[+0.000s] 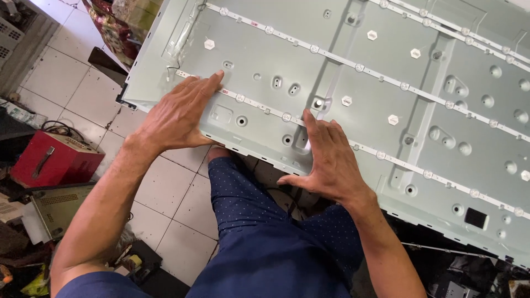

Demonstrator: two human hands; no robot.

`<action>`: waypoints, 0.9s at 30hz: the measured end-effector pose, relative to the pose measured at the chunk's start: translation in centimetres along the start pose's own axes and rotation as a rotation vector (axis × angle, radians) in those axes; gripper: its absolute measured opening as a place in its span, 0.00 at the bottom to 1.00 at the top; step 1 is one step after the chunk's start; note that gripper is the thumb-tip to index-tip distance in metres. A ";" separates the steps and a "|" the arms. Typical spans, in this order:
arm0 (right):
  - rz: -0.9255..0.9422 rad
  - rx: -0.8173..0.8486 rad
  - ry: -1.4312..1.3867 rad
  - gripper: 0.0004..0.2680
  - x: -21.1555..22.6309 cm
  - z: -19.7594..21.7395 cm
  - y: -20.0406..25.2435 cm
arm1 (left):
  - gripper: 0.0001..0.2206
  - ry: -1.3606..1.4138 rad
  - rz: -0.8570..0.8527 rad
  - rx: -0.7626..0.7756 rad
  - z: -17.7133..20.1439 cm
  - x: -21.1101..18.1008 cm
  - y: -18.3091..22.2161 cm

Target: The person aligns and presses multiple LED light strips onto the back panel of a flat-screen TV. They smooth each strip into place and then apply clear adhesive tape over the strips to secure them to the panel.

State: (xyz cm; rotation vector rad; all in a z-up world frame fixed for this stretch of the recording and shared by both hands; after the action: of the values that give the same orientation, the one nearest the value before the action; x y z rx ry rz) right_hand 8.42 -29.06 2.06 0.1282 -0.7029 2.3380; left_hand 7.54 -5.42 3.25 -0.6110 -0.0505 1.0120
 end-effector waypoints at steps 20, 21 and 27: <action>-0.055 0.066 -0.085 0.55 -0.2 -0.3 -0.1 | 0.60 -0.083 -0.058 0.181 -2.7 -0.9 0.6; -0.050 0.055 -0.084 0.55 -0.3 -0.2 -0.1 | 0.56 -0.041 -0.038 0.140 -2.3 -0.9 0.4; -0.040 0.069 -0.068 0.56 -0.3 0.0 -0.2 | 0.42 -0.016 -0.064 0.056 -1.2 -1.4 -0.5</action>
State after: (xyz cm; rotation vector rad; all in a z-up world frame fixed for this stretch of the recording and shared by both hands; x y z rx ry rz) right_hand 8.73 -29.11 2.07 0.2514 -0.6468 2.3293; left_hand 7.52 -7.28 2.79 -0.5467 -0.0549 0.9531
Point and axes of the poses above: each hand's wrist, its own y-axis away from the middle knuckle, its own z-axis out of the back of the hand, x = y × z, the point moved 10 cm from there along -y, towards the middle knuckle, and after that the axes turned 15 degrees about -x, right-handed, at the moved point
